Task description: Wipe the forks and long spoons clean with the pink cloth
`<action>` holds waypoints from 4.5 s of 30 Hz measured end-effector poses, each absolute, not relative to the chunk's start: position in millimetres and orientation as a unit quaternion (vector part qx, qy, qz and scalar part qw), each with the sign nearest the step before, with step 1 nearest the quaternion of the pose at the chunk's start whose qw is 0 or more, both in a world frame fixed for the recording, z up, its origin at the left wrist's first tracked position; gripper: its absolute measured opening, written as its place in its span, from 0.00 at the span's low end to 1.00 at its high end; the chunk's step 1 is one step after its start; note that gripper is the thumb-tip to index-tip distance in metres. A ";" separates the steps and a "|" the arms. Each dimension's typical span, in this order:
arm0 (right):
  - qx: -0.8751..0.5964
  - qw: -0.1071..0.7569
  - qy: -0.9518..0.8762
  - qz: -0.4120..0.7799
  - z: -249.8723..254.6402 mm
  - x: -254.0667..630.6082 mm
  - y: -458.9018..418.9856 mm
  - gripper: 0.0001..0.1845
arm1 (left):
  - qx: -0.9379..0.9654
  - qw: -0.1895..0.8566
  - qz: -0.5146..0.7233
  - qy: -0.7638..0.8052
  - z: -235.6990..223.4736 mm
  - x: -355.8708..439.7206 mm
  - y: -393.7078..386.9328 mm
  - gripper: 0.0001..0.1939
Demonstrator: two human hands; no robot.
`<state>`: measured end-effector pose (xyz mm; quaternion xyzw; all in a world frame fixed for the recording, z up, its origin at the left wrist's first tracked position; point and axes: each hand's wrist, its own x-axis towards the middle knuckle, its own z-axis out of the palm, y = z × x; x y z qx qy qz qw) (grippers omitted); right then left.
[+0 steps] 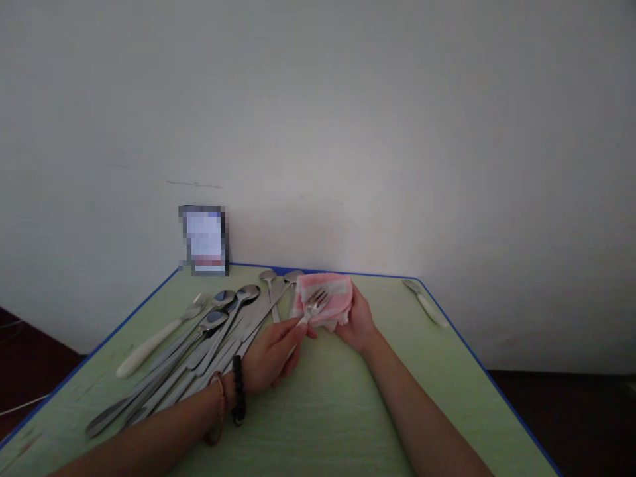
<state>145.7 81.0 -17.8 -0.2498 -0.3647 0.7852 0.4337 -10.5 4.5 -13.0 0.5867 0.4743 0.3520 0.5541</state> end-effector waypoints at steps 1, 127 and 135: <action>-0.251 0.434 -0.371 0.782 -18.4 145.8 80.4 0.25 | 0.588 0.554 0.350 0.474 -12.5 -10.5 4.3 0.24; -0.308 0.468 -0.328 0.761 -17.9 138.3 75.6 0.14 | 0.720 0.478 0.302 0.402 -19.4 -10.2 3.3 0.15; -0.324 0.469 -0.363 0.737 -20.4 138.7 73.9 0.11 | 0.763 0.436 0.266 0.397 -12.0 -10.2 1.7 0.12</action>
